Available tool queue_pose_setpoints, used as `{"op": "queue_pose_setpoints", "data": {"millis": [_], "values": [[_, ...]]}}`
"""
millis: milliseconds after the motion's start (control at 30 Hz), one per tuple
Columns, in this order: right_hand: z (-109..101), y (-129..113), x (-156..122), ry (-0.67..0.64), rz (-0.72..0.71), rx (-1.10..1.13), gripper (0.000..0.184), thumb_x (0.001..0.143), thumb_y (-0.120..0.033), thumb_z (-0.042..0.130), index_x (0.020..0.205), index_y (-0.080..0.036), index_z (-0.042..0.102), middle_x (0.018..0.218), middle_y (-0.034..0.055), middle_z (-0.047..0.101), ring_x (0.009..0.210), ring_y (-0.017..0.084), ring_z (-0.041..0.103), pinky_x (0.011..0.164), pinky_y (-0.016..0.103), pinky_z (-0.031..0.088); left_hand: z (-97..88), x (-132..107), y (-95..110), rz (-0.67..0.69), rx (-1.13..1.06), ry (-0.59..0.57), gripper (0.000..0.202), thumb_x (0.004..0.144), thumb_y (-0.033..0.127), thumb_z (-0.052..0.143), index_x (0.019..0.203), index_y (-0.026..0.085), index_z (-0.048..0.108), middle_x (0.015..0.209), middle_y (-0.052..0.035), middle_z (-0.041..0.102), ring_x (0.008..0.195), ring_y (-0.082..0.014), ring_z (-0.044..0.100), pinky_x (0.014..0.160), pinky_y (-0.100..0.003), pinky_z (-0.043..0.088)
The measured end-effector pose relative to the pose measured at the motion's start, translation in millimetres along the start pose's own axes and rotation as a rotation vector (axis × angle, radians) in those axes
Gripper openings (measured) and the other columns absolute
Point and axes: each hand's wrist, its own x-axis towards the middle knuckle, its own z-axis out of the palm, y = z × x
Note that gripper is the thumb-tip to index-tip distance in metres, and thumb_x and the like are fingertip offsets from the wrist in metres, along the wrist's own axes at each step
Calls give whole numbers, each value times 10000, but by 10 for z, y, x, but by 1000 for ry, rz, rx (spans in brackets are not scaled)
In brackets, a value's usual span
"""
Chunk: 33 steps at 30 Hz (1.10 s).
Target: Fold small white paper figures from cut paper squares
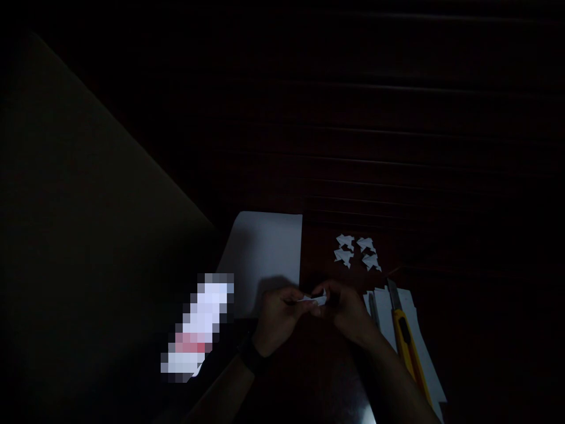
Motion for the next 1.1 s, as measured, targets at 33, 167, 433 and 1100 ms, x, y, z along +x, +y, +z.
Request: {"op": "queue_pose_setpoints", "data": {"millis": [33,167,433,1100], "values": [[2,-4,-4,-4,-8,-7,244,666,-217,685,902,-192,626,813,10,638,733,175,564,655,285,436,1,-3,-1,-2,-6,-12,148,690,327,666,682,181,693,699,-63,704,654,-199,638,590,-269,463],[35,-16,-10,4,-52,17,320,666,-165,667,974,-210,593,903,16,637,824,190,573,721,299,445,16,-12,13,-3,-35,-33,154,696,335,665,670,185,688,693,-67,706,671,-210,647,613,-280,466],[156,43,-34,128,-42,-30,299,688,-136,616,957,-213,512,869,5,600,725,151,547,580,239,432,55,-14,-13,-3,-43,-18,159,708,330,657,656,180,666,678,-54,696,646,-197,639,595,-272,462],[-47,-137,-45,11,-72,12,154,809,-319,571,861,-236,690,865,23,692,817,204,622,749,314,473,-152,136,88,-155,-477,-101,395,685,366,688,1011,149,632,876,-70,649,743,-199,638,585,-313,576]]}}
